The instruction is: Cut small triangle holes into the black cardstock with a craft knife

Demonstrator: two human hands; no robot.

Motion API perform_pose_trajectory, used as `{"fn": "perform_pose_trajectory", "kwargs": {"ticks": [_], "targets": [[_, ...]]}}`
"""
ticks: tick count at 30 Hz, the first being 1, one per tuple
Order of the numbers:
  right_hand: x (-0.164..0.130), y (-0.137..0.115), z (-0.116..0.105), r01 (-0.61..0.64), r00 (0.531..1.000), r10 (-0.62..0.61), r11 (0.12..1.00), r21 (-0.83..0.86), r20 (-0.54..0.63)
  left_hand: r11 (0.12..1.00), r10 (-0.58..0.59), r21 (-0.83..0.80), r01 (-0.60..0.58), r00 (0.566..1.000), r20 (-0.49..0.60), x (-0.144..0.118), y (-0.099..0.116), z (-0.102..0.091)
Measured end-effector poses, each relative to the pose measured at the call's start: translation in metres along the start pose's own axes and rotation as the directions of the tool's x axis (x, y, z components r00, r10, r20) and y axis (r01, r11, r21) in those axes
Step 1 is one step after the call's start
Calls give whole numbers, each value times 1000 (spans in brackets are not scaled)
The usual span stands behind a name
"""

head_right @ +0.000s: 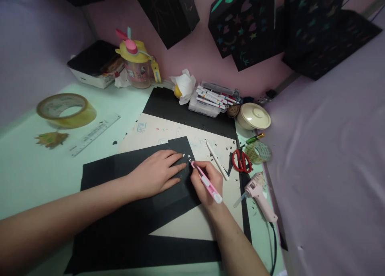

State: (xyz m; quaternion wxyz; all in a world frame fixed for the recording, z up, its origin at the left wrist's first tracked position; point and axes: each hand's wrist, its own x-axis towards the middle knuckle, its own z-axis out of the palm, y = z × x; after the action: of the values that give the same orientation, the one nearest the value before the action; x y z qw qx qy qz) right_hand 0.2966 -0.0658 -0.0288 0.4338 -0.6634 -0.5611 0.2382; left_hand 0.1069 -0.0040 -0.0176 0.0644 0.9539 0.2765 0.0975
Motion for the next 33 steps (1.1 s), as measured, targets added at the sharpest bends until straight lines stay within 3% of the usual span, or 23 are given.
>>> {"fn": "perform_pose_trajectory", "kwargs": {"ticks": [8, 33], "targets": [[0, 3, 7, 32, 999, -32, 998, -56, 11, 994, 7, -104, -14, 997, -70, -3, -9, 9], [0, 3, 7, 53, 999, -53, 993, -103, 6, 989, -15, -145, 4, 997, -72, -5, -10, 11]]}}
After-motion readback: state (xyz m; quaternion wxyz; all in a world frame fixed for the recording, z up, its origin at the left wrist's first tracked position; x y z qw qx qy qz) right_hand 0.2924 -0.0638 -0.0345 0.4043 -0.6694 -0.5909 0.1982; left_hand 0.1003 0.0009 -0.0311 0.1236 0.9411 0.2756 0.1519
